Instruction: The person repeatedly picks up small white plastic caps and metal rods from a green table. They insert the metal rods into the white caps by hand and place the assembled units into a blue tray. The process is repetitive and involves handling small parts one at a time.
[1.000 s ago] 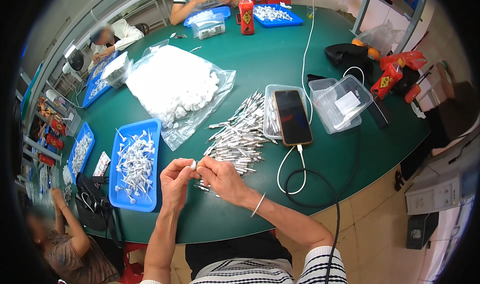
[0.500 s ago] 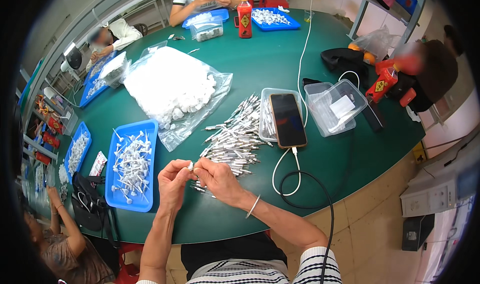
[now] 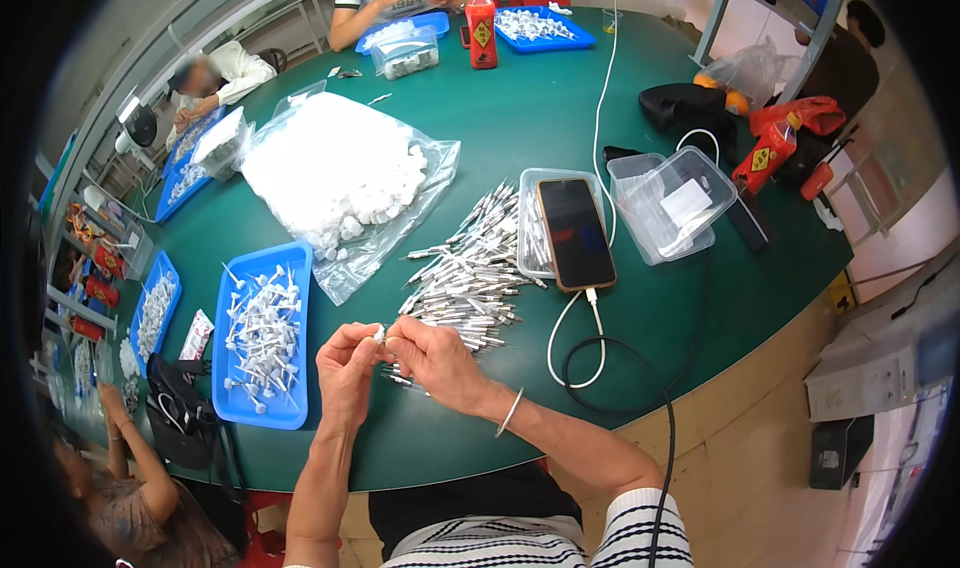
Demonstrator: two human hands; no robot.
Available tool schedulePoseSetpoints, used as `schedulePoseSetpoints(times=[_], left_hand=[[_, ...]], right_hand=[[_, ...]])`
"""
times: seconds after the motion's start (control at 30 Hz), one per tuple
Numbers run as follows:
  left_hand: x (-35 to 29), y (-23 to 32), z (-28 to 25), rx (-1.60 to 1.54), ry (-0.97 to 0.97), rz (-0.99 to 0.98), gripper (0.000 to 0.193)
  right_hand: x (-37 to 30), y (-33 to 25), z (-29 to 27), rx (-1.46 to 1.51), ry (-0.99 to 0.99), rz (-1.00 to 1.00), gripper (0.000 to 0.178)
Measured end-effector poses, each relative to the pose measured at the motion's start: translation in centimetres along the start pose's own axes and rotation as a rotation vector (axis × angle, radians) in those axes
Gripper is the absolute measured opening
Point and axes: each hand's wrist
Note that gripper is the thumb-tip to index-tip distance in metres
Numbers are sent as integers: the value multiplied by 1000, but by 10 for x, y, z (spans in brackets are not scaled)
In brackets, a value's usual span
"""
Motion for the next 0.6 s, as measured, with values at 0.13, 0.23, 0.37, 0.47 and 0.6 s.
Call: schedulePoseSetpoints(times=[0.13, 0.23, 0.37, 0.47, 0.6], left_hand=[[0, 0, 2, -12, 3, 5, 13], [1, 1, 4, -8, 13, -7, 13], [1, 0, 3, 18, 12, -3, 13], [1, 0, 2, 29, 12, -14, 13], [1, -2, 1, 16, 7, -9, 13]], right_hand=[[0, 0, -1, -5, 7, -19, 20], [1, 0, -1, 5, 7, -21, 21], [0, 0, 0, 23, -4, 7, 21], [1, 2, 0, 17, -6, -2, 21], [0, 2, 0, 20, -4, 8, 21]])
Point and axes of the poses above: each hand's wrist, its own x-axis towards the middle knuckle, its own z-axis out of the palm, y = z × x, and after that the axes turned 9 degrees about -y, right-handed
